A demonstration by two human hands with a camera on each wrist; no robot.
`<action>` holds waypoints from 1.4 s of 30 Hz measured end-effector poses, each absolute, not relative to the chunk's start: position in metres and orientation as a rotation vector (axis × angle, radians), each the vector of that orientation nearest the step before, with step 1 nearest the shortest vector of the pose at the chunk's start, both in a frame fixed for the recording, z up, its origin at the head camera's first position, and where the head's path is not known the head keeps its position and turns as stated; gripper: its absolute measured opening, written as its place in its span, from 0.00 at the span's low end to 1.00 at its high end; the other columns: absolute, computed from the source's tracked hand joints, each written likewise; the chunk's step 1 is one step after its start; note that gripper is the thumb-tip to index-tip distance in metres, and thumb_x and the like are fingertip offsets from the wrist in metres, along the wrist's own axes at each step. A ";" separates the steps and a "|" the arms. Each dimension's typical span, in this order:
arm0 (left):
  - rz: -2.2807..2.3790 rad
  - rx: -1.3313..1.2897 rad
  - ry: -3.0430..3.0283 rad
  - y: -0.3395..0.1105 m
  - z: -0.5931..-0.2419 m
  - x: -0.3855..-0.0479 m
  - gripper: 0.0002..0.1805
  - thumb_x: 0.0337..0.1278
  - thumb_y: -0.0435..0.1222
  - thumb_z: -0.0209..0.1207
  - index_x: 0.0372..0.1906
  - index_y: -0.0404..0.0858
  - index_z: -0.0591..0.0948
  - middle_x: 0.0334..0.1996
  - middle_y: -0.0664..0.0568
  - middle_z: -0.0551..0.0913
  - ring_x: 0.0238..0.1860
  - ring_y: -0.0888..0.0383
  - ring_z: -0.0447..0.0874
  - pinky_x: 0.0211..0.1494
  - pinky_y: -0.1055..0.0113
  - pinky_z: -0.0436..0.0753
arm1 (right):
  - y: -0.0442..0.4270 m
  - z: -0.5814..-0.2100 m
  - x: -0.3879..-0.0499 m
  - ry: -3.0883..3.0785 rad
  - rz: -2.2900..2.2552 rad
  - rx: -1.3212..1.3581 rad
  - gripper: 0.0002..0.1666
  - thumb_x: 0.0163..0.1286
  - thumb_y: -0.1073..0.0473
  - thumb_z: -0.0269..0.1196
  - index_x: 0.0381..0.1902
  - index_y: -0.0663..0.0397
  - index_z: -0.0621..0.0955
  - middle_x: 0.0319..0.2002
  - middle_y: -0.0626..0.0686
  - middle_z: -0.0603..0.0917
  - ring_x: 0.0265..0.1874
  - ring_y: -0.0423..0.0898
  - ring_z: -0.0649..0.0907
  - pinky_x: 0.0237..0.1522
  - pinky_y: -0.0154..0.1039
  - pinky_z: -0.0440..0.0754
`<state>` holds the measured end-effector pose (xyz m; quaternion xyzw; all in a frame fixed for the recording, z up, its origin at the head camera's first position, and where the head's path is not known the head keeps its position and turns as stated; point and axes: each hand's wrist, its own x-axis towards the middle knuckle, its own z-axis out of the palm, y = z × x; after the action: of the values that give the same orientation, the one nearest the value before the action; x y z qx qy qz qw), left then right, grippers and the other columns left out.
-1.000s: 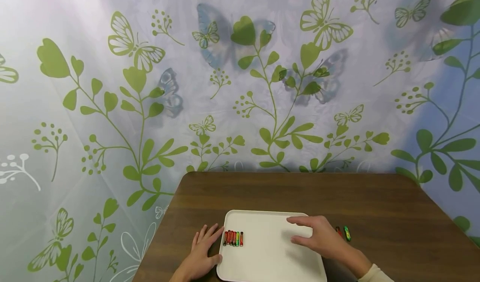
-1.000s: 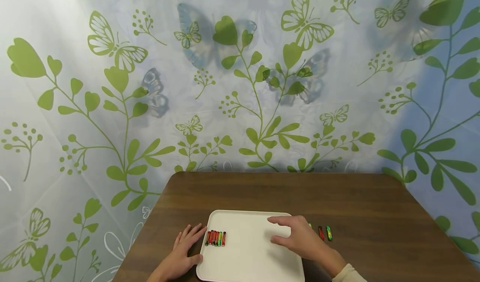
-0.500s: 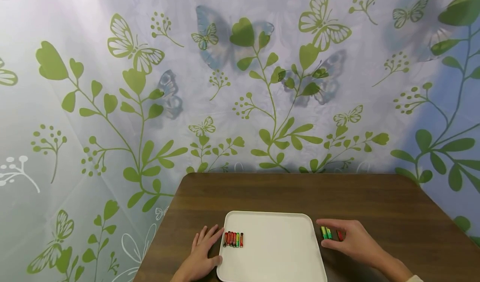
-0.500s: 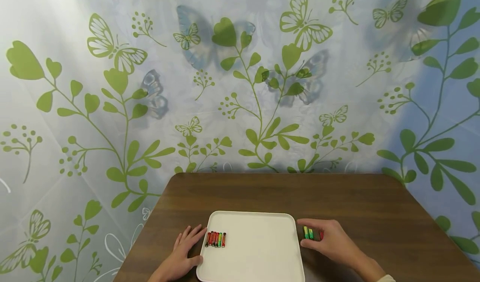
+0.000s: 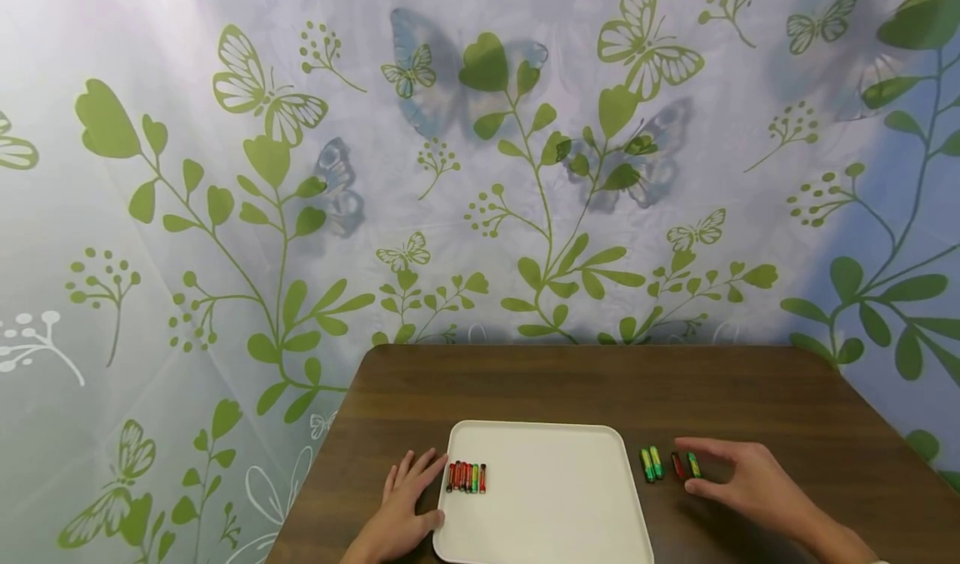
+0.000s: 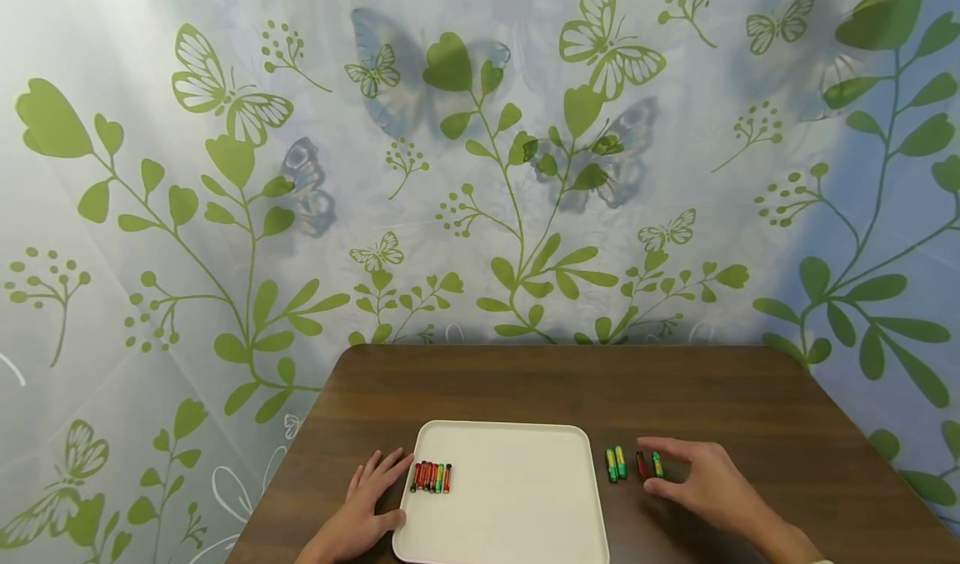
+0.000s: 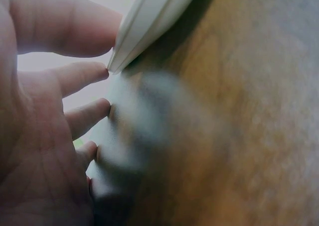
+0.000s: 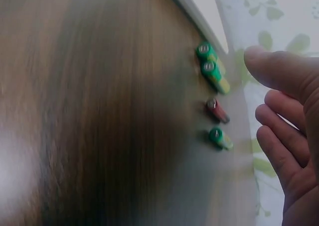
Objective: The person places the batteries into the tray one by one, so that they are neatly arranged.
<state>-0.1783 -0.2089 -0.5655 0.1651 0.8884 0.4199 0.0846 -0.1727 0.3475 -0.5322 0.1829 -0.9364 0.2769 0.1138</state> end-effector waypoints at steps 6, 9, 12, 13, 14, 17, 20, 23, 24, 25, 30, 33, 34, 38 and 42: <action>1.247 0.490 2.649 -0.209 -0.564 -0.178 0.47 0.54 0.34 0.66 0.84 0.41 0.70 0.86 0.31 0.59 0.86 0.20 0.35 0.79 0.21 0.27 | 0.358 -0.538 -0.176 -2.783 0.763 0.488 0.35 0.56 0.43 0.85 0.60 0.46 0.91 0.56 0.49 0.94 0.50 0.38 0.91 0.44 0.39 0.91; 1.246 0.484 2.646 -0.209 -0.563 -0.178 0.47 0.53 0.34 0.66 0.84 0.42 0.70 0.86 0.31 0.59 0.86 0.20 0.35 0.79 0.21 0.27 | 0.362 -0.541 -0.177 -2.800 0.748 0.494 0.36 0.56 0.42 0.84 0.62 0.47 0.90 0.57 0.51 0.93 0.49 0.42 0.93 0.44 0.41 0.91; 1.245 0.478 2.645 -0.209 -0.563 -0.179 0.47 0.53 0.34 0.67 0.84 0.42 0.70 0.86 0.31 0.59 0.86 0.20 0.35 0.79 0.21 0.27 | 0.365 -0.545 -0.179 -2.805 0.739 0.515 0.38 0.57 0.42 0.84 0.63 0.49 0.89 0.58 0.54 0.93 0.49 0.50 0.94 0.43 0.42 0.92; 1.245 0.477 2.646 -0.209 -0.563 -0.179 0.47 0.53 0.34 0.67 0.84 0.42 0.70 0.86 0.31 0.59 0.86 0.20 0.35 0.79 0.21 0.27 | 0.366 -0.546 -0.180 -2.806 0.742 0.519 0.38 0.57 0.43 0.84 0.63 0.49 0.89 0.58 0.54 0.93 0.49 0.52 0.94 0.43 0.43 0.92; 1.244 0.476 2.647 -0.209 -0.563 -0.179 0.48 0.53 0.34 0.67 0.84 0.42 0.70 0.86 0.31 0.59 0.86 0.20 0.35 0.79 0.21 0.27 | 0.366 -0.548 -0.181 -2.808 0.736 0.521 0.38 0.57 0.43 0.84 0.63 0.50 0.89 0.58 0.55 0.93 0.49 0.52 0.94 0.43 0.43 0.92; 1.245 0.474 2.650 -0.208 -0.564 -0.179 0.47 0.53 0.35 0.67 0.84 0.43 0.70 0.86 0.32 0.59 0.87 0.21 0.35 0.79 0.21 0.28 | 0.367 -0.552 -0.183 -2.811 0.727 0.526 0.38 0.56 0.44 0.85 0.64 0.50 0.88 0.58 0.55 0.93 0.49 0.53 0.94 0.43 0.43 0.92; 1.245 0.471 2.650 -0.209 -0.564 -0.179 0.47 0.54 0.35 0.67 0.84 0.44 0.70 0.86 0.32 0.59 0.87 0.21 0.35 0.80 0.21 0.27 | 0.368 -0.555 -0.185 -2.806 0.701 0.534 0.38 0.55 0.47 0.85 0.63 0.50 0.89 0.57 0.54 0.93 0.49 0.50 0.94 0.43 0.41 0.92; 1.246 0.466 2.649 -0.209 -0.565 -0.179 0.47 0.54 0.34 0.67 0.84 0.44 0.70 0.86 0.32 0.59 0.87 0.21 0.35 0.80 0.21 0.27 | 0.367 -0.558 -0.186 -2.784 0.661 0.542 0.36 0.54 0.51 0.85 0.61 0.49 0.90 0.55 0.54 0.94 0.48 0.44 0.93 0.43 0.39 0.91; 1.245 0.465 2.650 -0.209 -0.565 -0.179 0.47 0.54 0.34 0.68 0.84 0.45 0.70 0.86 0.32 0.58 0.87 0.21 0.35 0.80 0.21 0.27 | 0.367 -0.558 -0.186 -2.774 0.650 0.544 0.35 0.54 0.52 0.85 0.61 0.49 0.90 0.55 0.53 0.94 0.48 0.41 0.93 0.42 0.39 0.91; 1.246 0.464 2.649 -0.209 -0.565 -0.179 0.47 0.54 0.34 0.68 0.84 0.45 0.70 0.86 0.32 0.58 0.87 0.21 0.34 0.80 0.21 0.27 | 0.367 -0.559 -0.187 -2.762 0.639 0.546 0.34 0.53 0.53 0.85 0.60 0.49 0.90 0.54 0.53 0.94 0.47 0.39 0.92 0.42 0.38 0.91; 1.249 0.470 2.648 -0.209 -0.566 -0.179 0.47 0.55 0.34 0.67 0.84 0.44 0.70 0.86 0.32 0.59 0.87 0.21 0.35 0.80 0.21 0.27 | 0.366 -0.561 -0.186 -2.716 0.612 0.549 0.33 0.53 0.55 0.86 0.59 0.48 0.91 0.52 0.51 0.95 0.47 0.34 0.90 0.40 0.38 0.91; 1.241 0.475 2.651 -0.209 -0.566 -0.179 0.47 0.55 0.35 0.66 0.84 0.43 0.70 0.86 0.32 0.59 0.87 0.21 0.35 0.80 0.21 0.27 | 0.366 -0.561 -0.186 -2.719 0.612 0.536 0.33 0.53 0.55 0.86 0.59 0.48 0.91 0.52 0.51 0.95 0.47 0.37 0.91 0.40 0.39 0.91; 1.235 0.477 2.654 -0.209 -0.566 -0.179 0.47 0.55 0.35 0.66 0.84 0.43 0.70 0.86 0.32 0.59 0.87 0.21 0.35 0.80 0.22 0.27 | 0.366 -0.560 -0.185 -2.720 0.612 0.532 0.33 0.53 0.54 0.86 0.59 0.48 0.91 0.52 0.51 0.95 0.47 0.37 0.91 0.40 0.40 0.91; 1.241 0.486 2.650 -0.209 -0.565 -0.179 0.47 0.55 0.35 0.66 0.84 0.42 0.69 0.86 0.32 0.59 0.87 0.21 0.35 0.80 0.22 0.27 | 0.364 -0.555 -0.185 -2.704 0.609 0.532 0.32 0.54 0.54 0.86 0.58 0.48 0.91 0.51 0.51 0.95 0.47 0.38 0.91 0.40 0.40 0.91; 1.253 0.490 2.643 -0.209 -0.564 -0.178 0.47 0.55 0.34 0.66 0.84 0.43 0.69 0.86 0.32 0.58 0.87 0.21 0.35 0.80 0.22 0.27 | 0.358 -0.547 -0.187 -2.674 0.605 0.553 0.32 0.55 0.54 0.85 0.58 0.48 0.91 0.51 0.50 0.95 0.47 0.34 0.90 0.39 0.37 0.91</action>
<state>-0.1776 -0.2088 -0.5636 0.1646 0.8878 0.4208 0.0878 -0.1872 0.3579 -0.5466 0.1949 -0.9419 0.2130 0.1714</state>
